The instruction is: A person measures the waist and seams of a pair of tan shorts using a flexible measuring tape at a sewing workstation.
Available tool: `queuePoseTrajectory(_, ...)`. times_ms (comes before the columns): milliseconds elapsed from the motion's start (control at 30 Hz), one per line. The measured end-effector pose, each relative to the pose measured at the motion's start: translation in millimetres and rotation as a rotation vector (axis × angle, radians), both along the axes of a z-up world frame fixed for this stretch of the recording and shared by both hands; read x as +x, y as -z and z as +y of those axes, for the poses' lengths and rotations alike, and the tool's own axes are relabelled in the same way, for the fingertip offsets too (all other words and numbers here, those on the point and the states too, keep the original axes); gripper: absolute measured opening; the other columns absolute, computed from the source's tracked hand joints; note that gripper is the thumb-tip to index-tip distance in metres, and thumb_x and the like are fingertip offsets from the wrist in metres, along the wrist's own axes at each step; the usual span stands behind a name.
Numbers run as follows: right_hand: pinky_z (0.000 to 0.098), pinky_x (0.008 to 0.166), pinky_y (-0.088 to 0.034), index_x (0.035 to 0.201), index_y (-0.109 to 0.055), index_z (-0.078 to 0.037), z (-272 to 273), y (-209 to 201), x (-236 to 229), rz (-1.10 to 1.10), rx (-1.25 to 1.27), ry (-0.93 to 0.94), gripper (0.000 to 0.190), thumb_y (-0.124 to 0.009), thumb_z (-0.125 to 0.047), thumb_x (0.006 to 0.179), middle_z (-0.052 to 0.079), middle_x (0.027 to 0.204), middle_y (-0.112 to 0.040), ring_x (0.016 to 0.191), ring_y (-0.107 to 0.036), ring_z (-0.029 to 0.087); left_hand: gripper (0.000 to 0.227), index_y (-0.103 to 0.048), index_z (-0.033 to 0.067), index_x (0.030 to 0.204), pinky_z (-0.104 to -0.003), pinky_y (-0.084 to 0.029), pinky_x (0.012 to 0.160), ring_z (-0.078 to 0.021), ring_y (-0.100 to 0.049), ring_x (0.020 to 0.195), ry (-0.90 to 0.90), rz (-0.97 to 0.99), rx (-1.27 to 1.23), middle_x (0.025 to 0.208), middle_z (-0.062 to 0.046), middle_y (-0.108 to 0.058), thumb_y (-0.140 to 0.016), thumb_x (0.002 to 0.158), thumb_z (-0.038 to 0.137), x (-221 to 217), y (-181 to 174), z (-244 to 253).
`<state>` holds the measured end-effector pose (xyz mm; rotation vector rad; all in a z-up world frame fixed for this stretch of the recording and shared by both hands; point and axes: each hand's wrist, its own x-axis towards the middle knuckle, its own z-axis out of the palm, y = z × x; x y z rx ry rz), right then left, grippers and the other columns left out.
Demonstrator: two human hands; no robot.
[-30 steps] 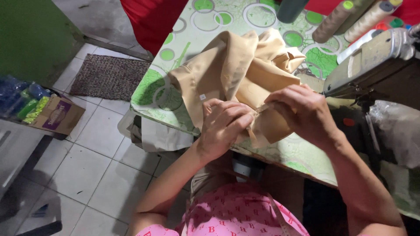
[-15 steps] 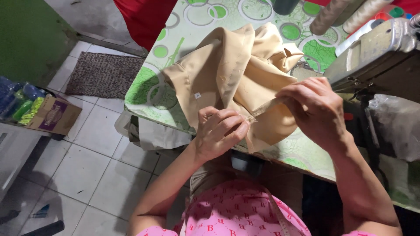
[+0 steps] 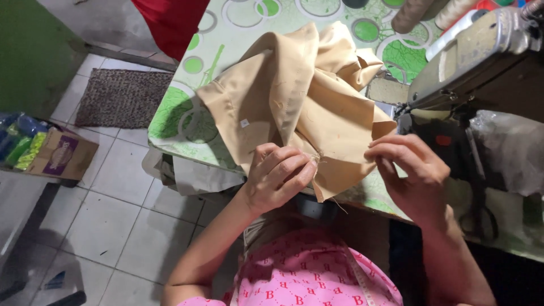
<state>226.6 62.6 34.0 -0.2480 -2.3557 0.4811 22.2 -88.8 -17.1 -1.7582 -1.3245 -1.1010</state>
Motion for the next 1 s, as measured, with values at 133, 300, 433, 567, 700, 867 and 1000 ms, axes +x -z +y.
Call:
queuePoseTrajectory(133,0.0314,0.078,-0.057,0.091,-0.078,-0.017,2.5,22.7,2.0,0.081,-0.068,0.028,0.021,-0.071,0.003,0.092,-0.001,0.093,-0.076,0.079,-0.072,0.020,0.009,-0.076,0.0045,0.096,-0.036,-0.053,0.074,-0.0271,-0.070,0.081,0.131,-0.054,0.119,0.091,-0.014,-0.070,-0.068,0.099,0.001,6.9,10.0,10.1)
queuePoseTrajectory(300,0.0313,0.072,-0.058,0.093,-0.077,-0.012,-4.9,22.0,7.2,0.042,-0.219,0.034,0.020,-0.065,0.004,0.096,0.005,0.092,-0.077,0.074,-0.074,0.022,0.012,-0.074,0.0038,0.092,-0.036,-0.055,0.067,-0.0276,-0.068,0.075,0.137,-0.034,0.150,0.089,-0.015,-0.069,-0.066,0.099,0.001,6.9,7.4,13.2)
queuePoseTrajectory(433,0.0325,0.073,-0.061,0.098,-0.077,-0.004,-4.8,24.1,5.5,0.089,-0.396,0.049,0.023,-0.064,0.014,0.094,0.011,0.087,-0.076,0.075,-0.076,0.022,0.012,-0.074,0.0038,0.091,-0.035,-0.055,0.066,-0.0276,-0.069,0.076,0.134,-0.024,0.140,0.089,-0.015,-0.069,-0.066,0.099,0.000,6.3,7.8,10.8)
queuePoseTrajectory(567,0.0319,0.071,-0.061,0.105,-0.076,0.000,1.8,42.8,11.6,0.058,-0.447,0.112,0.021,-0.062,0.013,0.096,0.011,0.083,-0.075,0.073,-0.076,0.019,0.012,-0.075,0.0038,0.091,-0.036,-0.056,0.066,-0.0279,-0.069,0.076,0.126,-0.019,0.136,0.089,-0.015,-0.069,-0.066,0.099,0.000,7.1,7.4,10.9)
queuePoseTrajectory(700,0.0363,0.065,-0.062,0.124,-0.064,0.004,4.8,52.1,7.8,-0.029,-0.624,0.179,0.022,-0.057,0.001,0.103,0.018,0.087,-0.075,0.067,-0.074,0.022,0.013,-0.075,0.0029,0.092,-0.037,-0.056,0.066,-0.0284,-0.069,0.076,0.132,-0.027,0.155,0.088,-0.016,-0.069,-0.064,0.100,0.000,9.2,7.8,12.5)
queuePoseTrajectory(867,0.0381,0.058,-0.062,0.139,-0.052,-0.001,3.5,49.4,0.7,-0.038,-0.878,0.177,0.035,-0.045,-0.020,0.111,0.021,0.085,-0.073,0.059,-0.069,0.021,0.015,-0.075,0.0026,0.093,-0.036,-0.055,0.068,-0.0282,-0.069,0.076,0.145,-0.022,0.161,0.089,-0.016,-0.069,-0.062,0.101,0.000,10.3,7.1,15.0)
queuePoseTrajectory(1000,0.0289,0.063,-0.065,0.146,-0.046,-0.002,2.4,49.3,-6.5,0.087,-0.990,-0.035,0.050,-0.063,-0.005,0.098,0.012,0.090,-0.067,0.074,-0.063,0.010,0.015,-0.076,0.0043,0.095,-0.038,-0.052,0.080,-0.0265,-0.070,0.082,0.133,-0.043,0.140,0.091,-0.014,-0.071,-0.062,0.102,0.004,11.7,10.0,15.3)
